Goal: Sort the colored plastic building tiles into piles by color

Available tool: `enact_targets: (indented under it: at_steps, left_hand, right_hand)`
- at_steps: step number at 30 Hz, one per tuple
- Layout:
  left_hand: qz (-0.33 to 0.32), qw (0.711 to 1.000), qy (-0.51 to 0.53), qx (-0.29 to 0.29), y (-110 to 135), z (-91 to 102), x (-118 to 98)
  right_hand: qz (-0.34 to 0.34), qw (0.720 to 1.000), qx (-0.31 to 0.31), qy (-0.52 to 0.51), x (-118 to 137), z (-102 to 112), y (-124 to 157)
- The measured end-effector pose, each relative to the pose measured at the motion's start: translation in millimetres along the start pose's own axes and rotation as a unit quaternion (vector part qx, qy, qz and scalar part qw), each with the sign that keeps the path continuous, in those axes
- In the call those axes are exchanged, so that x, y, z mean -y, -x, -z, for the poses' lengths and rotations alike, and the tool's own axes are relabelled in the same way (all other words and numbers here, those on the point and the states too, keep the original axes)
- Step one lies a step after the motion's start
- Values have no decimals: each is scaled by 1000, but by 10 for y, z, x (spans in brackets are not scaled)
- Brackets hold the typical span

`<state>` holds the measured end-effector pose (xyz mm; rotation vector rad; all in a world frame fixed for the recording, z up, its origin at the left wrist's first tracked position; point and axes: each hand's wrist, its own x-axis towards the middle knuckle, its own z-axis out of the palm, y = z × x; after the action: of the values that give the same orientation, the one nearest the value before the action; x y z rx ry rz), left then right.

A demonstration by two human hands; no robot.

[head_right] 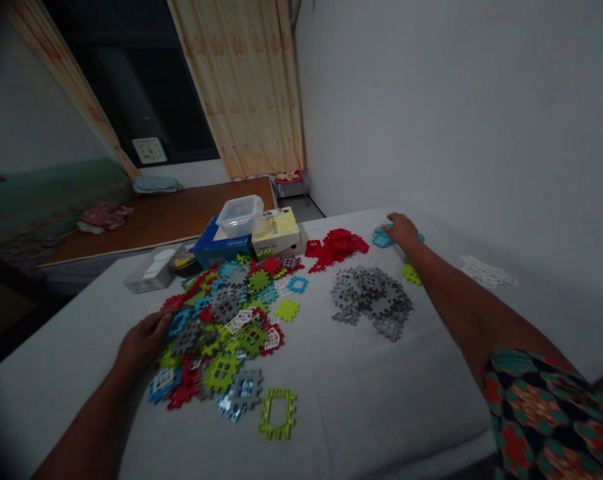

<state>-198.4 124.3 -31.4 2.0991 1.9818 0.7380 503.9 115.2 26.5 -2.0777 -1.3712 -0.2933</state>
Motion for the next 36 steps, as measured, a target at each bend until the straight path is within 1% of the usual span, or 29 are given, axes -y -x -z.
enact_targets:
  at_steps: [1,2,3,4,5,7,8,9,11,13,15,19,21,23,25,26,28,30,31,32,34,36]
  left_hand:
    - [-3,1000,-2,-1,1,-10,3]
    - [-5,1000,-4,-1,2,-20,5]
    - [-8,1000,-5,0,4,-28,6]
    - [-13,1000,-6,0,7,-33,4]
    - [-17,1000,-7,1,11,-35,-2]
    - [-27,1000,-7,4,22,-31,-24]
    - [-29,1000,-6,5,29,-26,-39]
    - [-30,1000,-4,6,36,-20,-53]
    - [-30,1000,5,9,47,-11,-79]
    - [-32,999,14,9,51,-9,-93]
    - [-36,999,18,10,45,-14,-92]
    - [-34,999,0,6,8,-39,-58]
    - [-42,999,-11,4,-9,-53,-33]
    - [-48,999,-14,-1,-20,-63,-11]
    - [-45,999,-12,-5,-27,-67,3]
    - [-42,999,-10,-5,-30,-67,7]
    - [-38,999,-10,4,-39,-67,10]
    - [-35,999,-12,13,-55,-72,18]
    - [-36,999,-13,14,-66,-79,27]
    - [-38,999,-14,15,-78,-87,40]
    - [-48,999,-13,12,-103,-108,76]
    - [-57,998,-10,7,-124,-127,112]
  right_hand:
    - [25,999,17,-14,205,12,57]
    - [56,997,49,-31,439,26,148]
    - [104,989,93,-57,694,43,277]
    - [161,973,143,-88,959,62,443]
    - [220,949,193,-114,1220,82,640]
    - [317,889,308,-122,1685,112,1085]
    - [352,861,351,-108,1872,120,1306]
    - [372,849,364,-87,2023,122,1509]
    - [390,845,365,-27,2217,107,1823]
    - [387,851,354,26,2295,75,1996]
    - [379,857,347,45,2304,34,2065]
    - [376,865,330,30,2257,-39,2122]
    - [376,874,307,2,2214,-50,2136]
    - [378,888,257,-47,2119,-17,2098]
    - [369,906,185,-91,1917,78,1980]
    - [351,919,145,-103,1760,149,1895]
    - [279,953,67,-102,1327,322,1709]
    - [166,984,11,-65,777,495,1562]
    - [106,994,-1,-34,489,568,1521]
    - [44,999,-8,4,212,624,1507]
    - [-63,995,-9,72,-251,681,1552]
    - [-128,986,-1,109,-542,669,1654]
